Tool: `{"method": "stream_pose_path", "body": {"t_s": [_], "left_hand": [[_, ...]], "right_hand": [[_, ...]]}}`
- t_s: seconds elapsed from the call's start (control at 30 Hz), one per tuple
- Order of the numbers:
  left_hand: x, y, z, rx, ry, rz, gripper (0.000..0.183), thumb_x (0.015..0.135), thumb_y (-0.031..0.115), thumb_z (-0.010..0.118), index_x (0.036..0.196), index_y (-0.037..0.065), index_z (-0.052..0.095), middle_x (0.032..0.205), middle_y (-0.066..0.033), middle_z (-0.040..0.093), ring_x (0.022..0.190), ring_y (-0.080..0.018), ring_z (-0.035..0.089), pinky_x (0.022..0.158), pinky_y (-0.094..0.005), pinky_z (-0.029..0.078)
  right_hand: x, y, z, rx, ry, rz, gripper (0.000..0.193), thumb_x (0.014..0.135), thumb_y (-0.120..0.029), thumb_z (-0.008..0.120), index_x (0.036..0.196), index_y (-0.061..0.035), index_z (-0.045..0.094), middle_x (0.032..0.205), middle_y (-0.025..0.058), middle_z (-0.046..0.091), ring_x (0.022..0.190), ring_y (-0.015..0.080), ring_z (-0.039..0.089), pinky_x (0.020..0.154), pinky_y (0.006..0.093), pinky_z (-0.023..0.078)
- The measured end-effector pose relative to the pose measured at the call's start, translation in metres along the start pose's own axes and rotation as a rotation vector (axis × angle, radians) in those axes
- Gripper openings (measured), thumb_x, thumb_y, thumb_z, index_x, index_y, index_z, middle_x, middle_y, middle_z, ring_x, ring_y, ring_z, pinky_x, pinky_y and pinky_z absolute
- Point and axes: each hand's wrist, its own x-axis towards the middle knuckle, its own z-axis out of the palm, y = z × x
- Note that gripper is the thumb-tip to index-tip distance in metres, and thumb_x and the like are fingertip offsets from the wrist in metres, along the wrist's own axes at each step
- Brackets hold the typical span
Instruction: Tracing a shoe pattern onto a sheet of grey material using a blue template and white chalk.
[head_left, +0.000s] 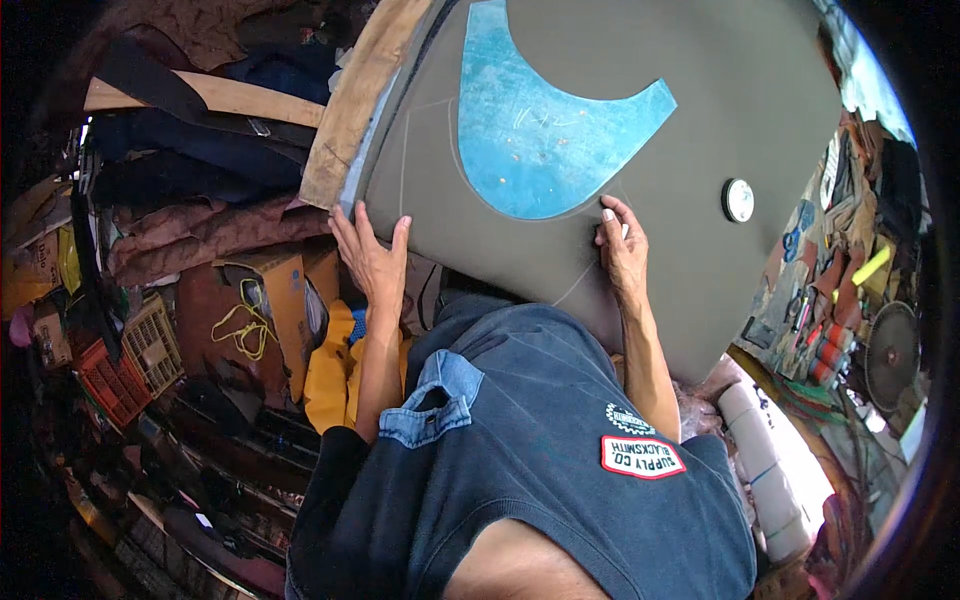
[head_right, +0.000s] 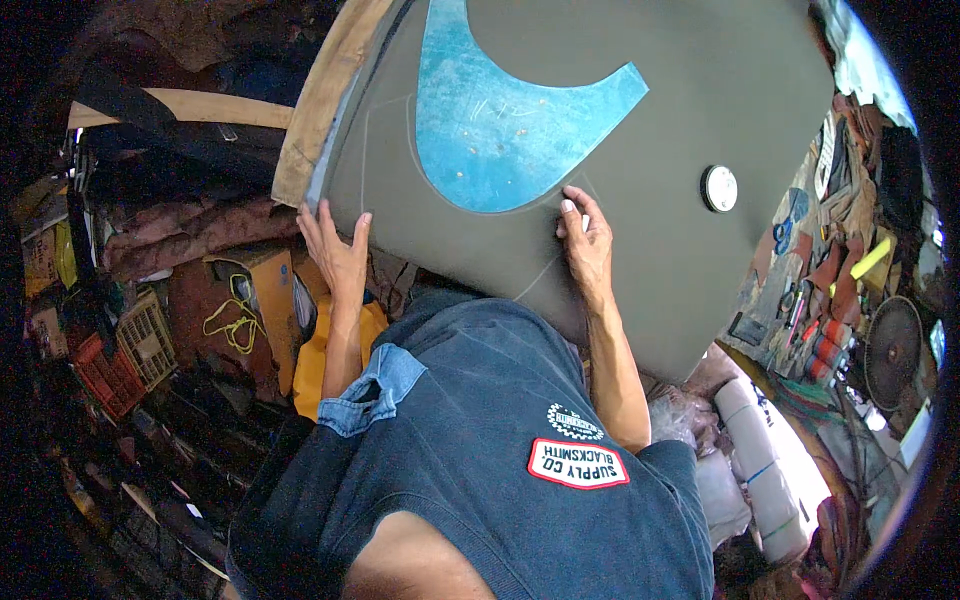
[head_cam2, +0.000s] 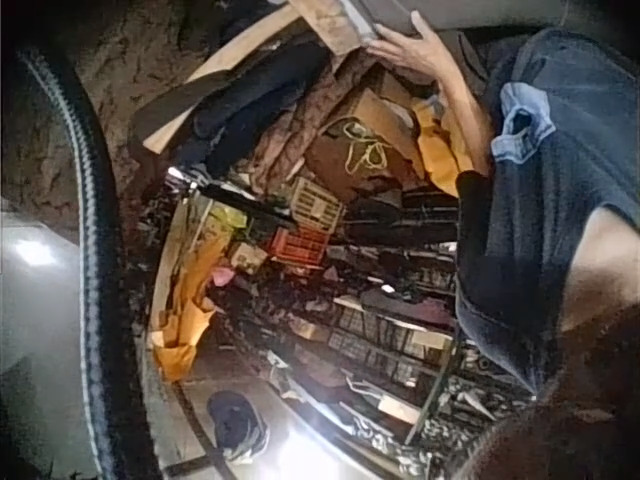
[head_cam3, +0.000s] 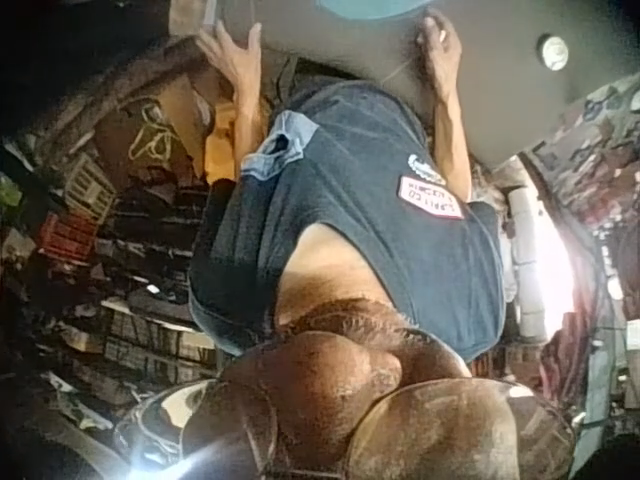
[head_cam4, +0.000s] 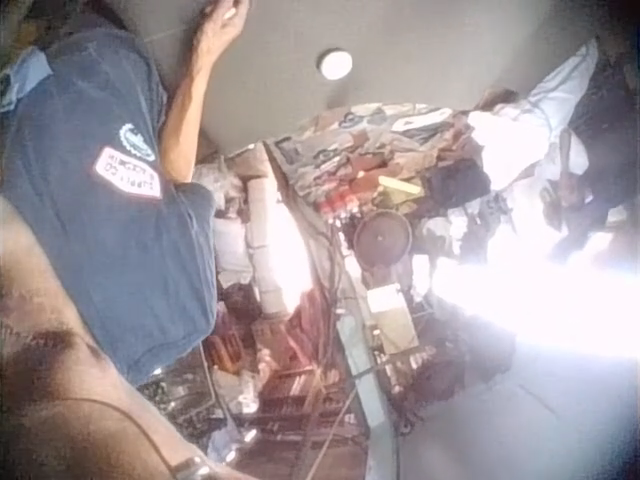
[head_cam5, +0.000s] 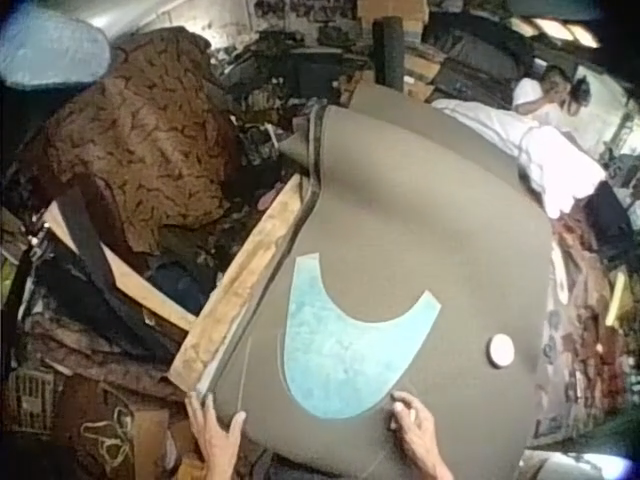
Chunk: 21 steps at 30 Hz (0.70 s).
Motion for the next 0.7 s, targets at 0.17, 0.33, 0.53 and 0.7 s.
{"method": "stream_pose_path", "body": {"t_s": [0.17, 0.33, 0.53, 0.7], "left_hand": [[0.004, 0.005, 0.006, -0.013, -0.034, 0.053, 0.065, 0.091, 0.042, 0.064, 0.141, 0.003, 0.044, 0.152, -0.0269, 0.029, 0.141, -0.0476, 0.023, 0.112, -0.0556, 0.026], [0.01, 0.004, 0.016, 0.065, -0.016, 0.101, 0.06, 0.094, 0.042, 0.059, 0.14, 0.006, 0.046, 0.152, -0.0226, 0.032, 0.142, -0.0466, 0.023, 0.112, -0.0605, 0.02], [0.013, 0.003, 0.021, 0.034, -0.033, 0.085, 0.059, 0.095, 0.042, 0.057, 0.14, 0.006, 0.046, 0.153, -0.022, 0.03, 0.143, -0.0461, 0.019, 0.113, -0.061, 0.018], [0.01, -0.005, 0.021, -0.141, 0.004, 0.121, 0.066, 0.093, 0.036, 0.063, 0.144, 0.002, 0.037, 0.155, -0.0273, 0.021, 0.145, -0.0466, 0.015, 0.115, -0.0589, 0.017]], "right_hand": [[-0.002, -0.003, -0.002, 0.001, -0.017, 0.057, 0.03, 0.098, -0.024, 0.058, 0.122, -0.0074, 0.064, 0.07, -0.0046, 0.053, 0.06, 0.0028, 0.043, 0.054, 0.0191, 0.034], [-0.002, 0.001, -0.002, 0.127, -0.012, 0.027, 0.031, 0.1, -0.027, 0.055, 0.121, -0.0059, 0.063, 0.068, -0.0047, 0.054, 0.048, 0.0014, 0.037, 0.043, 0.0187, 0.028], [-0.008, 0.002, -0.004, 0.193, -0.018, 0.03, 0.031, 0.102, -0.026, 0.053, 0.123, -0.0056, 0.061, 0.069, -0.0039, 0.054, 0.047, 0.0017, 0.037, 0.041, 0.0183, 0.027], [-0.044, 0.011, -0.01, 0.164, 0.004, 0.063, 0.032, 0.1, -0.026, 0.055, 0.123, -0.0056, 0.063, 0.071, -0.005, 0.053, 0.058, 0.0014, 0.041, 0.051, 0.0187, 0.033]]}}
